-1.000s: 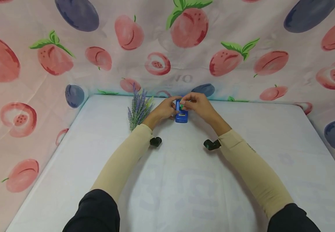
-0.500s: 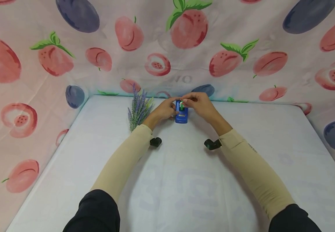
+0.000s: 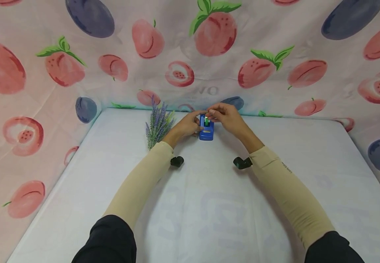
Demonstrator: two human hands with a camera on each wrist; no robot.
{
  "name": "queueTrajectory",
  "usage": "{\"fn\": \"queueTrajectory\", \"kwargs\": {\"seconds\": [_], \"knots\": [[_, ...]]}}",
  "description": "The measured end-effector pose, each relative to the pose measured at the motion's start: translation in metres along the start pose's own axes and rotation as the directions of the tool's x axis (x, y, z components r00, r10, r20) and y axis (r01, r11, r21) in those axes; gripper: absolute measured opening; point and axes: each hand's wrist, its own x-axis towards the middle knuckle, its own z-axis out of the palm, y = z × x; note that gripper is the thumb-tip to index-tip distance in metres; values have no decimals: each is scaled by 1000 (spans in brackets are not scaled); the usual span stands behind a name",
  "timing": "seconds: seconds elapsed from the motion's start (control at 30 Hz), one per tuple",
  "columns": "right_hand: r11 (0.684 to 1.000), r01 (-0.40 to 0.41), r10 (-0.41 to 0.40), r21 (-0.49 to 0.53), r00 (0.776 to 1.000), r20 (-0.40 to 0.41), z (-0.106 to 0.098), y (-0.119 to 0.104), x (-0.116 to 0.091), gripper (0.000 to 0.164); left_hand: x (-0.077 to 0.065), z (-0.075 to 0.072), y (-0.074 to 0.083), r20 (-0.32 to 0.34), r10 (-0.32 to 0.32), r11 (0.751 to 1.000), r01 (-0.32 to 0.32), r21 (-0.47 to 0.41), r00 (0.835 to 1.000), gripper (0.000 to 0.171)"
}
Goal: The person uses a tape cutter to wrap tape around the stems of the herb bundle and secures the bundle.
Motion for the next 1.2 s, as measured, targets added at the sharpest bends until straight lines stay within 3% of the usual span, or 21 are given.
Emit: {"fn": "queueTrajectory", "kwargs": {"seconds": [0.27, 0.43, 0.63, 0.87, 1.03, 1.2], "knots": [[996, -36, 37, 76, 999, -18, 2, -1, 1, 37, 0, 0, -1, -1, 6, 1000, -6, 28, 1000, 70], [996, -88, 88, 3, 996, -13, 4, -1, -2, 27, 1, 0, -3, 7, 16, 1000, -16, 21, 1000, 71], [982, -187, 187, -42, 982, -3, 3, -5, -4, 36, 2, 0, -3, 6, 9, 1000, -9, 16, 1000, 70], [916, -397, 394, 60, 917, 52, 2, -7, -4, 37, 2, 0, -3, 5, 9, 1000, -9, 4, 1000, 69], [861, -479, 469, 171, 878, 96, 0, -7, -4, 38, 2, 0, -3, 11, 20, 1000, -20, 9, 1000, 68], [807, -548, 539, 219, 836, 106, -3, -6, -4, 44, 0, -1, -2, 17, 17, 1000, -17, 3, 1000, 67]]}}
